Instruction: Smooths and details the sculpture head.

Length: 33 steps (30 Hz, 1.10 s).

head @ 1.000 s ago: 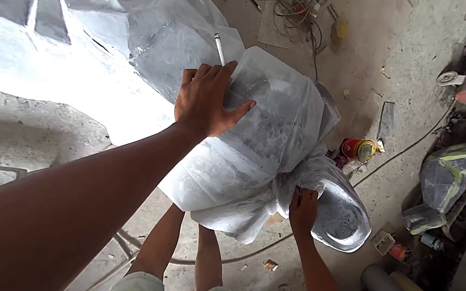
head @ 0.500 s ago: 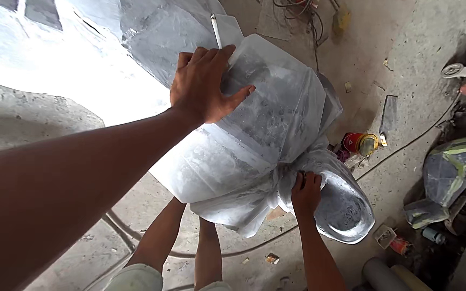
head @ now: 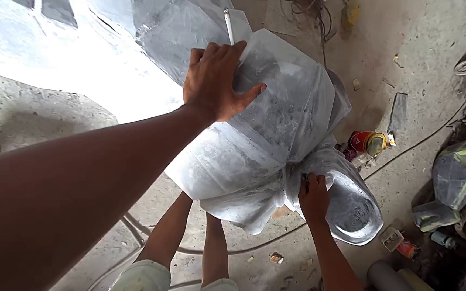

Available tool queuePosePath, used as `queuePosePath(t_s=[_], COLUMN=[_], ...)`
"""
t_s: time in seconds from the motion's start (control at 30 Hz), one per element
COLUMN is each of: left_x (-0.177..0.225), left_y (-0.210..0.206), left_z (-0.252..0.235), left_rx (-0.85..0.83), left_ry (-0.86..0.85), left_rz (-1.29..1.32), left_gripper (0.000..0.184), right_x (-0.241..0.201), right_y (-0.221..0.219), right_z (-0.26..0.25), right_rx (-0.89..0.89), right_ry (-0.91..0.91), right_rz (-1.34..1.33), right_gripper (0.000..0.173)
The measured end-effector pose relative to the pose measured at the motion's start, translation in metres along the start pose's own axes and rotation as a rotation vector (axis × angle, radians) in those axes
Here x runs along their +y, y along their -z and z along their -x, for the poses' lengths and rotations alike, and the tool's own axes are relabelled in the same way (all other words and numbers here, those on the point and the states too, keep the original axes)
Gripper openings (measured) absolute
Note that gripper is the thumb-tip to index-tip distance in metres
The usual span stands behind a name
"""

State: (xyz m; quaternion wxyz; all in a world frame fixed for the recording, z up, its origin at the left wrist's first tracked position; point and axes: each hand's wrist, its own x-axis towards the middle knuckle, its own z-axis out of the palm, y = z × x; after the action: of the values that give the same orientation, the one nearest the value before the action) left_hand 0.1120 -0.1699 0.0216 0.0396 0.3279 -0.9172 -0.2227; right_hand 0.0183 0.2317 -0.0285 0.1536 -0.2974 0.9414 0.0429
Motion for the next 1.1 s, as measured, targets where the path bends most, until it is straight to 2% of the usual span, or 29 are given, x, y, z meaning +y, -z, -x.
queuePosePath(t_s=[0.2, 0.33, 0.5, 0.6, 0.77, 0.93, 1.0, 1.1], left_x=[0.004, 0.003, 0.002, 0.001, 0.0, 0.001, -0.001, 0.001], left_y=[0.002, 0.002, 0.0, 0.003, 0.003, 0.003, 0.003, 0.002], left_z=[0.001, 0.001, -0.001, -0.001, 0.0, -0.001, 0.0, -0.001], left_rx=[-0.029, -0.015, -0.03, -0.026, -0.038, -0.025, -0.029, -0.029], left_ry=[0.013, 0.011, -0.001, 0.01, 0.011, 0.006, 0.007, 0.003], left_rz=[0.009, 0.006, 0.003, 0.006, 0.007, 0.008, 0.01, 0.011], left_gripper=[0.097, 0.098, 0.099, 0.099, 0.099, 0.099, 0.098, 0.099], right_x=[0.001, 0.003, 0.012, 0.01, 0.006, -0.001, 0.002, 0.005], right_y=[0.016, 0.032, 0.032, 0.04, 0.037, 0.044, 0.041, 0.032], right_z=[-0.043, -0.036, -0.059, -0.05, -0.072, -0.068, -0.075, -0.068], right_rx=[-0.098, -0.149, -0.156, -0.207, -0.27, -0.328, -0.316, -0.203], right_ry=[0.077, 0.118, 0.18, 0.208, 0.211, 0.172, 0.151, 0.133], right_rz=[0.06, 0.103, 0.103, 0.087, 0.121, 0.13, 0.11, 0.065], right_gripper=[0.022, 0.022, 0.024, 0.022, 0.024, 0.023, 0.024, 0.022])
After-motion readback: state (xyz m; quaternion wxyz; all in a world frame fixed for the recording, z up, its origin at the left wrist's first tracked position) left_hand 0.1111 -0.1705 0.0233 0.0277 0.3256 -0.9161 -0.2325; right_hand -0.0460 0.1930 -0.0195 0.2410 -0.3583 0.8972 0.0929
